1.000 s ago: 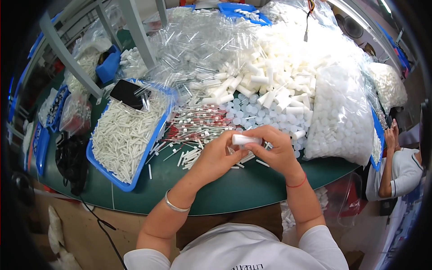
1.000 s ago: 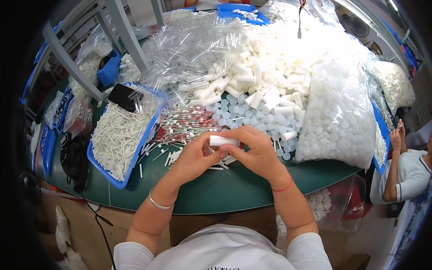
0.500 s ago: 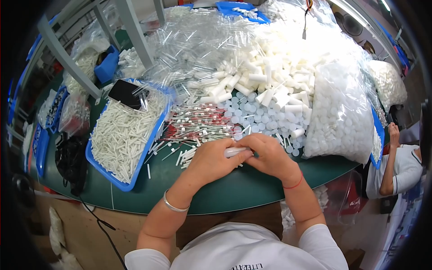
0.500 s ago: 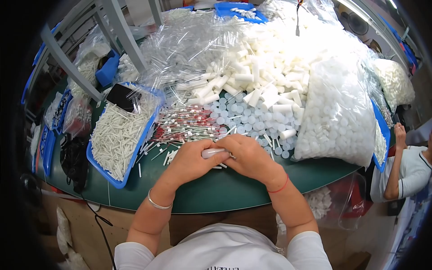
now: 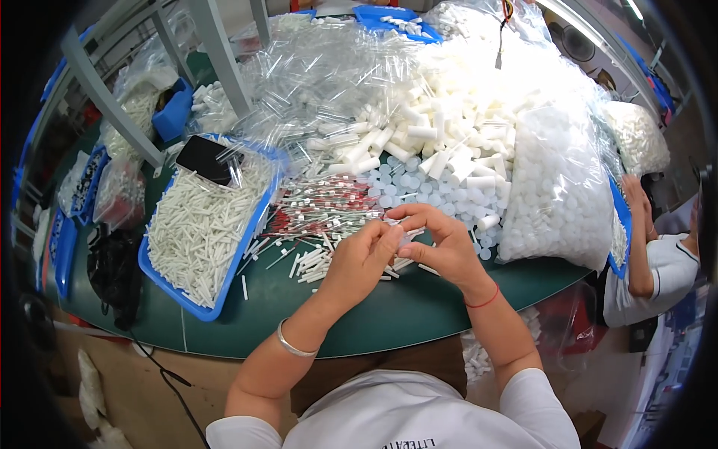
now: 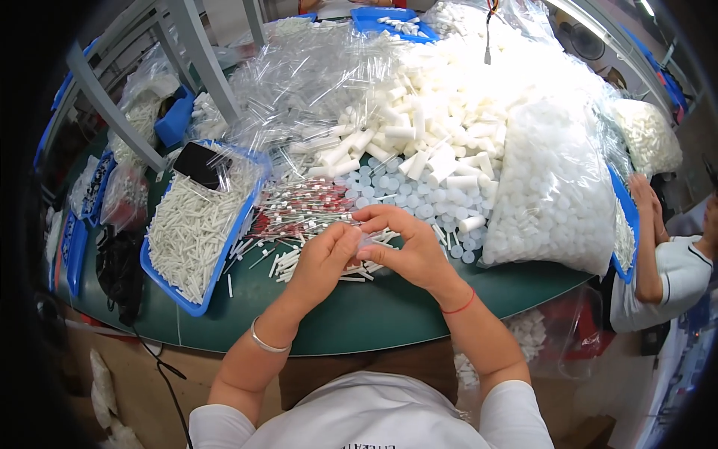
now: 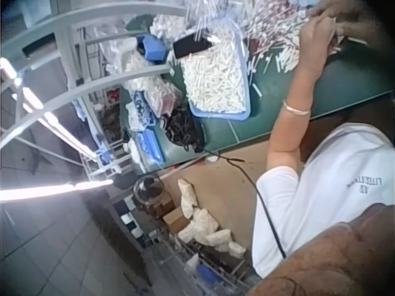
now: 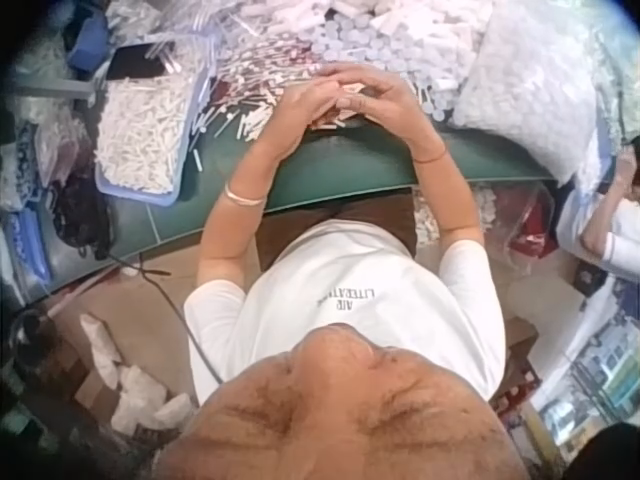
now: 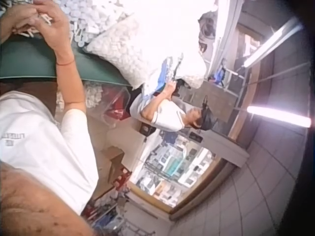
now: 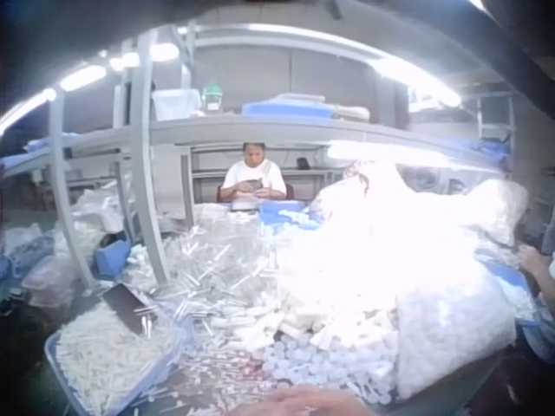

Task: Assembling small white plastic components by hand at a factory workbench.

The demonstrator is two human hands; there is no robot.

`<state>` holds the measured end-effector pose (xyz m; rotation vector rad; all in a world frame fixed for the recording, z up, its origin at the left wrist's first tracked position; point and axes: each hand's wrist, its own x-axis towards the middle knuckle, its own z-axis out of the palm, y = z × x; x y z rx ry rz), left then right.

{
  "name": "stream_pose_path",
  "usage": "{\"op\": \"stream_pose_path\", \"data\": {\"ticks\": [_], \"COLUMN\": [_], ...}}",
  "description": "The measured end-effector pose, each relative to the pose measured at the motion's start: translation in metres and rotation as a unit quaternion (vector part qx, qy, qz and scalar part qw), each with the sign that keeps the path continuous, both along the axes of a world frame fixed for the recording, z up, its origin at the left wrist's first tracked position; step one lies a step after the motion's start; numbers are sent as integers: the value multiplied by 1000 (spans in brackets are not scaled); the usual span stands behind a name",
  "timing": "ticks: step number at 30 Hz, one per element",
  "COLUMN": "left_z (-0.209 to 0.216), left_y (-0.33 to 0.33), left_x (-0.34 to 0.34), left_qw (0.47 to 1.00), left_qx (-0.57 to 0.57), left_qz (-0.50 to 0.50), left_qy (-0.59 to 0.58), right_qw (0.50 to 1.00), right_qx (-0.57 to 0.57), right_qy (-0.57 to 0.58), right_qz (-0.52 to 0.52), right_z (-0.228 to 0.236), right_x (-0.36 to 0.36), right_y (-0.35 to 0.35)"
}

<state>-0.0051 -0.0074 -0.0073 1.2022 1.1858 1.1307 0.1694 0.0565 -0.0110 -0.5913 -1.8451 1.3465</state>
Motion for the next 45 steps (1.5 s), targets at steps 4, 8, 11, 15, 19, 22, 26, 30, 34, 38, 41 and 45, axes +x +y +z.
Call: {"op": "stream_pose_path", "data": {"ticks": [4,8,11,15,19,22,26,30,34,38,41,45], "left_z": [9,3,-5,-1,-8,-10,1,2,-4,11,18,9], "left_y": [-5,-7,-6,-8,-7,-3,-5,-5,2,2,-12,-42], "left_x": [-4,0,2,8,6,5,8,9,7,9,19,56], "left_qw": [999,996,996,996,994,979,969,968,950,957,936,925], "left_qx": [2,-23,16,72,-2,-55,-92,-101,-113,-92,-113,-128], "left_qz": [-46,-73,-73,-51,-62,-84,-70,-74,-66,-13,-103,-141], "left_qy": [21,-52,-46,5,-85,-176,-218,-216,-284,-274,-317,-328], "right_qw": [985,912,900,892,895,913,877,891,929,997,976,944], "right_qx": [-138,-348,-371,-373,-379,-343,-395,-378,-334,60,176,265], "right_qy": [65,113,124,142,119,115,162,147,113,-34,-124,-176], "right_qz": [84,184,195,211,201,187,222,204,114,34,-19,-90], "right_z": [12,14,9,-4,-1,-5,-3,0,6,31,42,48], "right_x": [-9,-15,-15,-14,-15,-19,-17,-15,-16,-8,6,37], "right_y": [-9,-14,-13,-8,-10,-10,-9,-9,-14,-32,-61,-98]}}
